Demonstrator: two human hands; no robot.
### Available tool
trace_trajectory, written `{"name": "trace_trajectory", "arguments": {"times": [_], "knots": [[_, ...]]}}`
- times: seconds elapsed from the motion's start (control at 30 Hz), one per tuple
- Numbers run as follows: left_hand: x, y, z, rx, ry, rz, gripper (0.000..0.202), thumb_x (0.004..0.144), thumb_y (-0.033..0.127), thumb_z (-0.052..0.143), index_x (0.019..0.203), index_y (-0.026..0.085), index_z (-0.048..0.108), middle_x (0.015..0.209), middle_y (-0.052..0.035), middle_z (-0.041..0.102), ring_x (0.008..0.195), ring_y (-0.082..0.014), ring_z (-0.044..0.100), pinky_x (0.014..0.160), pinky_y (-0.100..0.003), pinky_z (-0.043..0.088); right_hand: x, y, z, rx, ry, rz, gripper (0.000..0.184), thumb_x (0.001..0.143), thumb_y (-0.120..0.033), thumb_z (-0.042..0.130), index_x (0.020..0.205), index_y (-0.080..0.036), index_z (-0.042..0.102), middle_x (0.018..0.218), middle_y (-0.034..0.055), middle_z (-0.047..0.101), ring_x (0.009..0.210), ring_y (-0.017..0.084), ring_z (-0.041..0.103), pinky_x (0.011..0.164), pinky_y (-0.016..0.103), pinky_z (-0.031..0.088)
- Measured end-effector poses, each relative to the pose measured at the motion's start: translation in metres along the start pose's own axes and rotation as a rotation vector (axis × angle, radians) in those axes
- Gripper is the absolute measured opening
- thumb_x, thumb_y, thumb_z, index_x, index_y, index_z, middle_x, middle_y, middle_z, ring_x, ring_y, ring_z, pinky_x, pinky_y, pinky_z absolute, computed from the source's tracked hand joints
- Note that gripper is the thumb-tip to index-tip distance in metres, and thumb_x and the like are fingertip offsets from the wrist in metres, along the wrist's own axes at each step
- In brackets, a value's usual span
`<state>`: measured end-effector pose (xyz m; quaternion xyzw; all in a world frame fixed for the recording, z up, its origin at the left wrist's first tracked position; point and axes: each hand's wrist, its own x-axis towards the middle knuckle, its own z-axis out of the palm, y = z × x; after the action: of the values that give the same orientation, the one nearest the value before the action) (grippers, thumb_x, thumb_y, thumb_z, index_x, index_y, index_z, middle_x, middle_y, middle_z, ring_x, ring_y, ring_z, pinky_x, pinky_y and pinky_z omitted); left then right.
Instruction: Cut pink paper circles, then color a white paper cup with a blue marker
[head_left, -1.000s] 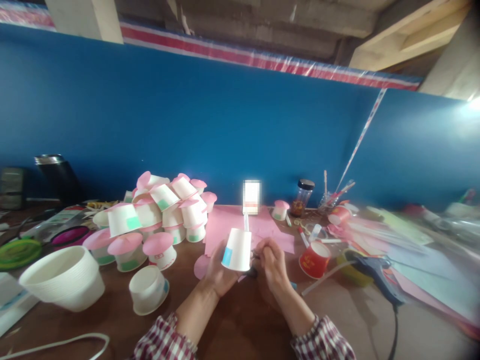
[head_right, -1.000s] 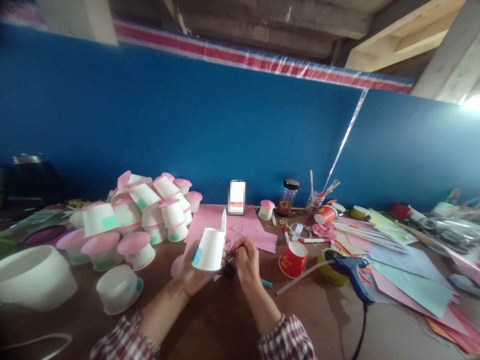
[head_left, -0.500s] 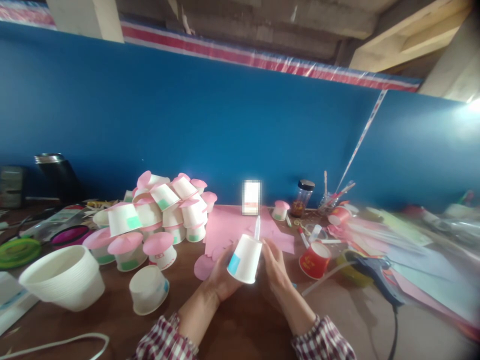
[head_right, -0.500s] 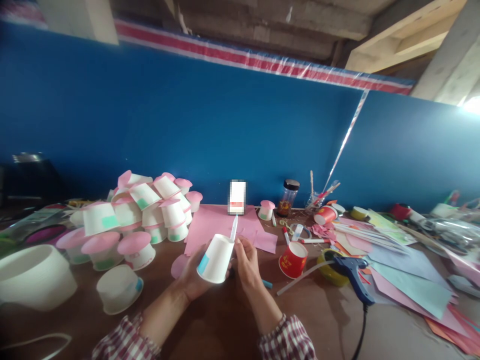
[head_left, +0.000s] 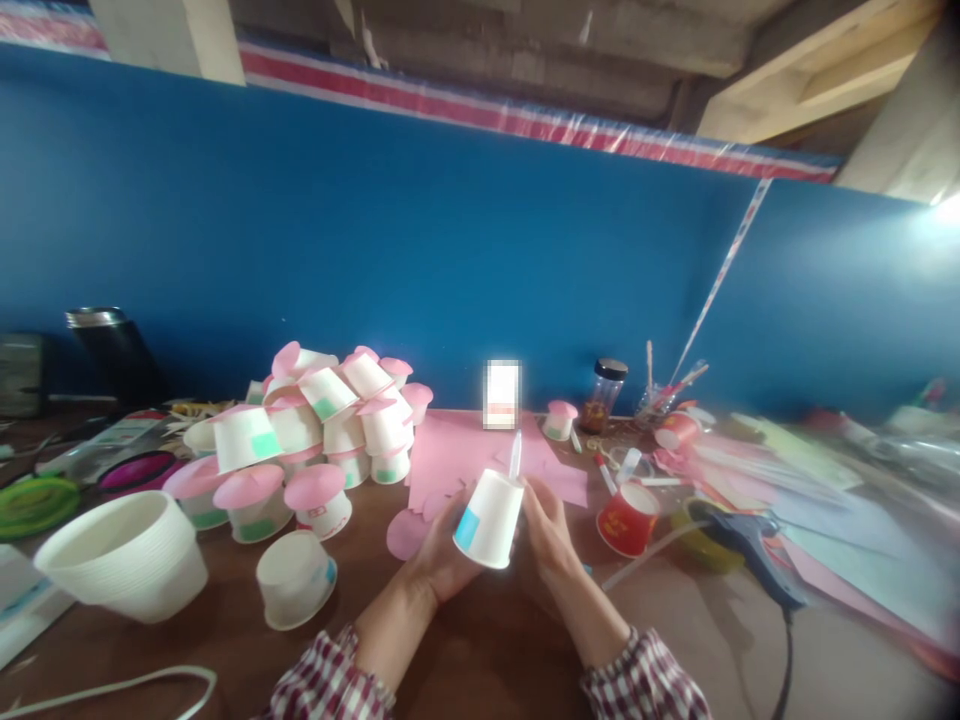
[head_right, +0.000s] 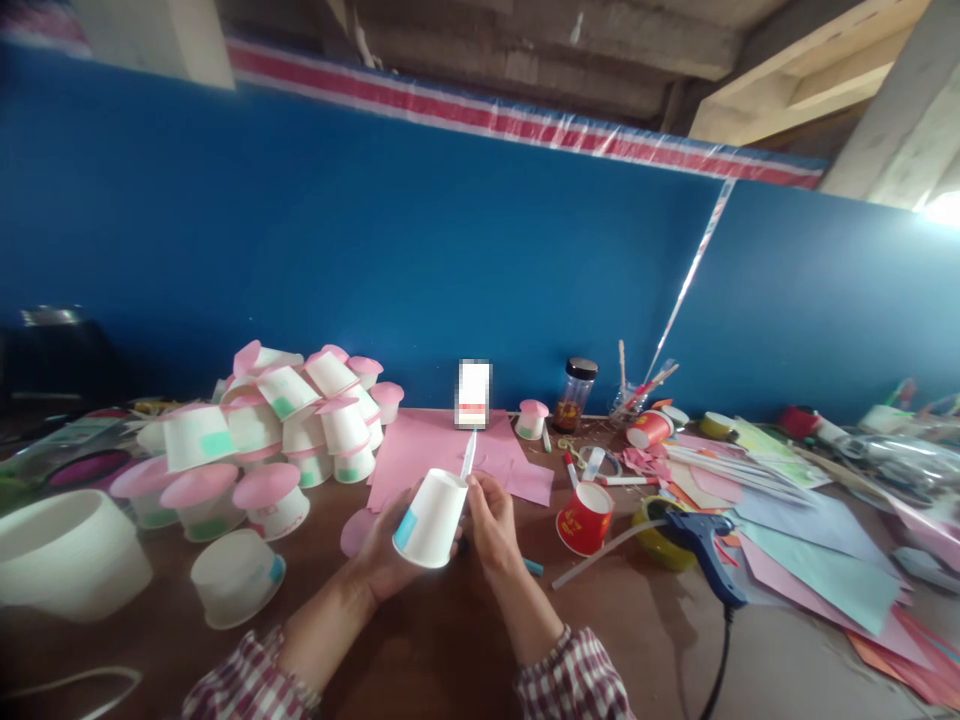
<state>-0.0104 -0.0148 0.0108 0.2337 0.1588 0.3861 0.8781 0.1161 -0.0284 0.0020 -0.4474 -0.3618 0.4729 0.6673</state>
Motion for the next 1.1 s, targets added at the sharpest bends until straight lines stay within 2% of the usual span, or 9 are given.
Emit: {"name": "trace_trajectory", "arguments": {"times": [0.23, 0.9, 1.1], "knots": [[-0.0003, 0.001, 0.0025, -0.006, 0.007, -0.014, 0.034, 0.08, 0.041, 0.056, 0.086, 0.009, 0.064, 0.069, -0.0103, 0.067, 0.062, -0.0219, 0.064, 0.059, -0.032, 0.049, -0.0001, -0.001, -0.0003, -0.043, -0.023, -0.051, 0.038, 0.075, -0.052, 0.063, 0.077, -0.014, 0.06, 0.048, -0.0055, 0.047, 0.035, 0.006, 0.041, 0.031, 0.015, 0.033], [0.0009, 0.0, -0.0007, 0.016, 0.039, 0.006, 0.033, 0.08, 0.041, 0.056, 0.085, 0.009, 0.064, 0.069, -0.0112, 0.068, 0.062, -0.0229, 0.064, 0.06, -0.034, 0.05, 0.0011, 0.0025, -0.0021, -0.076, -0.001, -0.072, 0.037, 0.077, -0.052, 0.061, 0.078, -0.015, 0.06, 0.048, -0.0051, 0.048, 0.035, 0.006, 0.041, 0.032, 0.016, 0.034], [0.0008, -0.0001, -0.0014, 0.013, 0.003, 0.0, 0.035, 0.08, 0.043, 0.056, 0.085, 0.01, 0.064, 0.069, -0.0106, 0.068, 0.061, -0.0221, 0.064, 0.06, -0.033, 0.049, 0.0016, 0.0039, -0.0023, -0.063, -0.01, -0.055, 0.037, 0.077, -0.052, 0.061, 0.078, -0.016, 0.06, 0.049, -0.005, 0.049, 0.037, 0.007, 0.041, 0.033, 0.017, 0.036]]}}
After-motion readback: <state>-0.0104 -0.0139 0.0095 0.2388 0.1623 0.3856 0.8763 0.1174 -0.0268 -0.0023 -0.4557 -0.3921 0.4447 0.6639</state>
